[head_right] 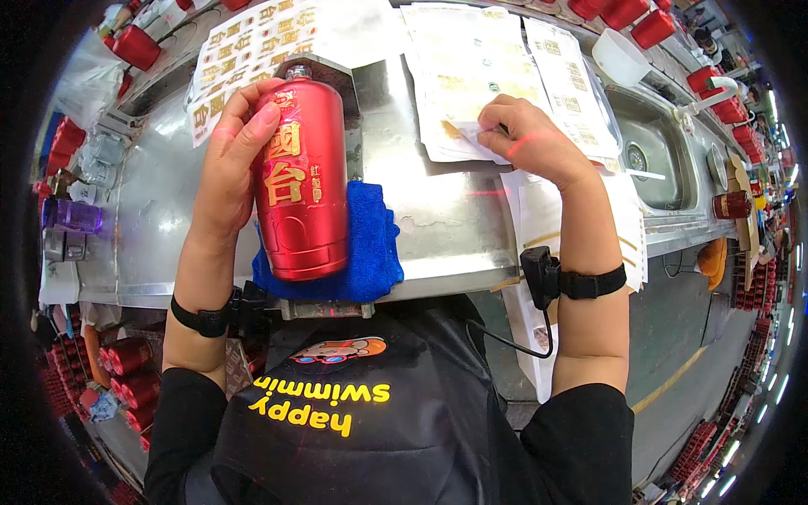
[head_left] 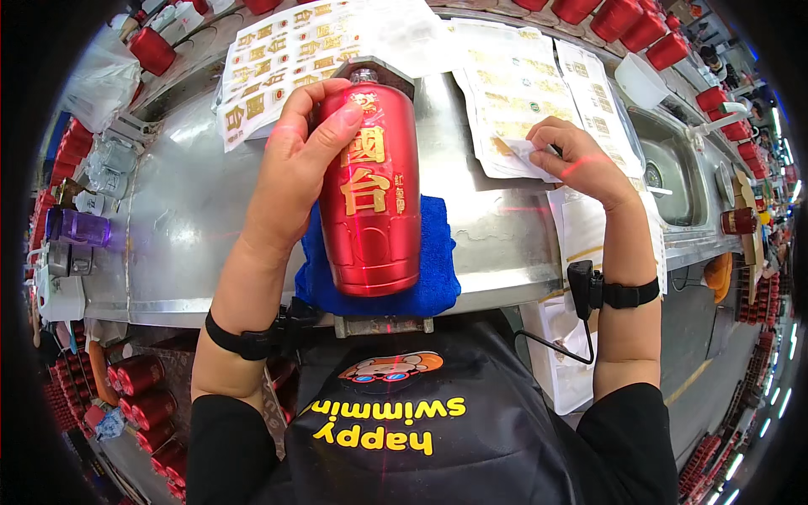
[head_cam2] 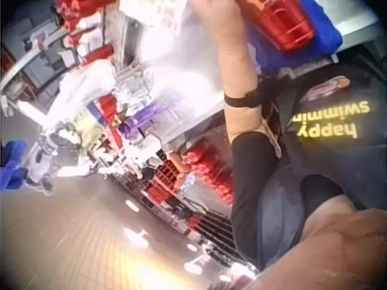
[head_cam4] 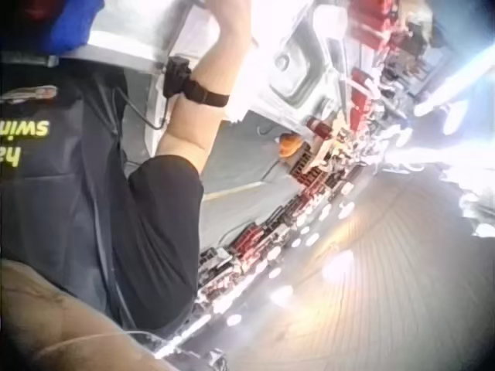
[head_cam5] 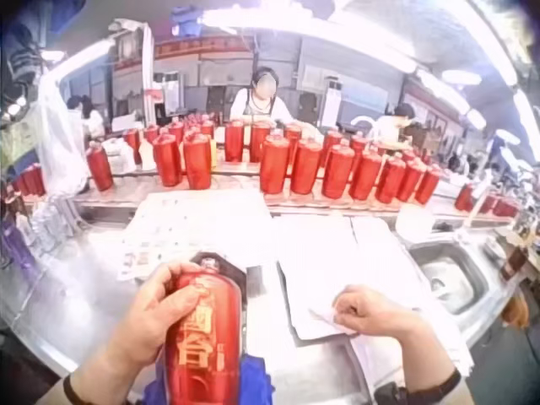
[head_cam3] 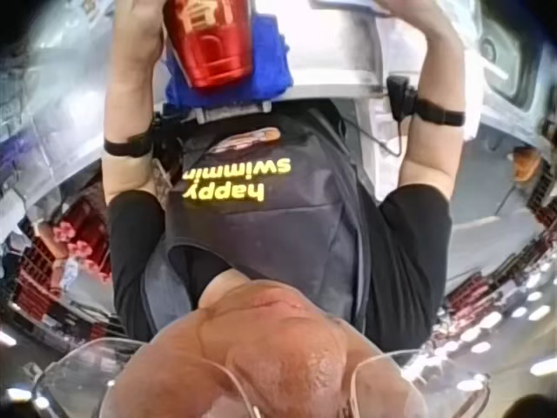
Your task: Applying decorative labels and gold trim to red canisters in a manufacturing setting.
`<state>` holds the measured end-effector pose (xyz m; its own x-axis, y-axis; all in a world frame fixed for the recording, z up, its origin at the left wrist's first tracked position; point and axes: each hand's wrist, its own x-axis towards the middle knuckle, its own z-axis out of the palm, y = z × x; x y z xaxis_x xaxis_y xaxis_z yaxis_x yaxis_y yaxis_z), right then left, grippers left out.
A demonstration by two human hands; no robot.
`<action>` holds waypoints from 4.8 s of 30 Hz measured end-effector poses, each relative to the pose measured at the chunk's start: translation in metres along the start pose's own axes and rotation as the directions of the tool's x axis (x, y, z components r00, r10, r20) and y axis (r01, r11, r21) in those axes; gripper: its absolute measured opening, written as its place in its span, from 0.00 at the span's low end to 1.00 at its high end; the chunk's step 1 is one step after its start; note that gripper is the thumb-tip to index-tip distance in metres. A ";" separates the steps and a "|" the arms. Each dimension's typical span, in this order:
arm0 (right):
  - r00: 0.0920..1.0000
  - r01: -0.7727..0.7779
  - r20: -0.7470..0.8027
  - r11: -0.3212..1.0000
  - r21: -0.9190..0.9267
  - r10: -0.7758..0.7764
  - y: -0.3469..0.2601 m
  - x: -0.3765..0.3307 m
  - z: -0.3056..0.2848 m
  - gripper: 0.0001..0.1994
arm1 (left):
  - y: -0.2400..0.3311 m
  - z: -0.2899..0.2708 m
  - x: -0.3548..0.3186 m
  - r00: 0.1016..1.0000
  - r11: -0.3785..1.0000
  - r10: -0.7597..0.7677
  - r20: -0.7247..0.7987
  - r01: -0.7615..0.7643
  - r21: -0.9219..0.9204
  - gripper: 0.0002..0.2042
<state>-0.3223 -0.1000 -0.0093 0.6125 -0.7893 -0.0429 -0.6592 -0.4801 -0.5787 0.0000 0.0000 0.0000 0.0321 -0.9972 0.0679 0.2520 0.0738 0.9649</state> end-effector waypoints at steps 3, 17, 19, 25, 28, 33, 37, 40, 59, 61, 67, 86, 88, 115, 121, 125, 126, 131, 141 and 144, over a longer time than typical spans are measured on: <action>0.985 -0.151 -0.073 0.987 0.052 0.155 -0.002 -0.003 0.003 0.07 | -0.001 0.001 -0.001 1.000 1.000 0.019 0.006 -0.019 0.009 0.19; 0.981 0.101 -0.137 0.967 -0.233 -0.135 -0.014 -0.005 0.026 0.07 | 0.000 0.004 0.002 1.000 1.000 0.028 -0.002 -0.028 0.005 0.18; 0.988 0.087 -0.107 0.979 -0.187 -0.108 -0.015 -0.003 0.021 0.06 | 0.001 0.003 0.002 1.000 1.000 0.029 0.001 -0.029 0.007 0.18; 0.948 0.163 -0.268 0.985 -0.057 -0.173 -0.041 0.003 0.015 0.08 | 0.001 -0.002 0.000 0.999 0.999 0.041 0.008 -0.041 -0.011 0.14; 0.911 0.182 -0.408 0.949 0.257 -0.064 -0.085 0.008 0.027 0.16 | 0.000 -0.002 -0.005 0.999 0.998 0.035 0.021 -0.036 0.055 0.17; 0.977 0.131 -0.199 0.518 0.845 0.078 -0.120 0.010 0.022 0.12 | 0.002 0.003 -0.008 0.999 0.980 0.045 0.030 -0.050 0.194 0.18; 0.988 0.036 -0.124 0.646 0.762 0.091 -0.122 0.025 0.021 0.07 | 0.001 0.001 -0.004 0.998 0.971 0.056 0.008 -0.056 0.234 0.18; 0.988 0.040 -0.126 0.638 0.769 0.091 -0.120 0.037 0.026 0.08 | 0.004 -0.001 -0.001 0.999 0.989 0.029 0.014 -0.031 0.147 0.18; 0.991 0.113 -0.137 0.507 0.854 0.010 -0.127 0.056 0.036 0.09 | 0.003 -0.004 0.006 0.996 0.911 0.088 -0.014 -0.075 0.405 0.16; 0.989 0.122 -0.150 0.513 0.850 0.013 -0.127 0.056 0.036 0.09 | 0.003 -0.004 0.006 0.996 0.918 0.083 -0.019 -0.069 0.391 0.16; 0.950 0.179 -0.305 0.688 0.703 0.065 -0.121 0.048 0.032 0.09 | 0.004 -0.006 0.001 0.999 0.986 0.040 -0.023 -0.036 0.161 0.20; 0.796 0.461 -0.346 0.868 -0.184 -0.496 -0.138 0.016 0.068 0.29 | -0.012 -0.003 -0.025 0.965 0.798 0.261 0.007 -0.220 0.560 0.42; 0.799 0.460 -0.343 0.869 -0.182 -0.494 -0.141 0.016 0.066 0.29 | -0.012 -0.003 -0.026 0.968 0.795 0.250 0.015 -0.214 0.568 0.42; 0.874 0.335 -0.411 0.934 0.126 -0.258 -0.136 0.021 0.077 0.27 | -0.007 0.001 -0.021 0.971 0.807 0.237 -0.022 -0.184 0.561 0.35; 0.867 0.335 -0.431 0.933 0.131 -0.251 -0.136 0.024 0.079 0.27 | -0.011 0.003 -0.018 0.961 0.847 0.270 -0.056 -0.210 0.488 0.36; 0.863 0.334 -0.435 0.936 0.109 -0.258 -0.134 0.024 0.080 0.27 | -0.011 0.002 -0.019 0.975 0.842 0.220 -0.039 -0.169 0.513 0.33; 0.862 0.338 -0.434 0.935 0.104 -0.263 -0.133 0.024 0.080 0.27 | -0.012 0.002 -0.019 0.972 0.848 0.232 -0.043 -0.180 0.498 0.35; 0.883 0.324 -0.415 0.926 0.195 -0.222 -0.131 0.021 0.078 0.28 | -0.016 -0.002 -0.027 0.982 0.957 0.189 -0.029 -0.177 0.228 0.39; 0.923 0.310 -0.315 0.909 0.277 -0.219 -0.128 0.018 0.076 0.40 | -0.016 -0.010 -0.040 0.988 0.917 0.143 0.060 -0.155 0.366 0.49; 0.931 0.301 -0.300 0.900 0.315 -0.206 -0.126 0.019 0.076 0.41 | -0.016 -0.009 -0.038 0.985 0.912 0.160 0.064 -0.173 0.371 0.49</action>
<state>-0.1943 -0.0255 0.0015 0.5757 -0.7510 0.3234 -0.2721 -0.5489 -0.7903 0.0036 0.0369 -0.0207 0.0097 -0.9712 0.2379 -0.1350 0.2345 0.9627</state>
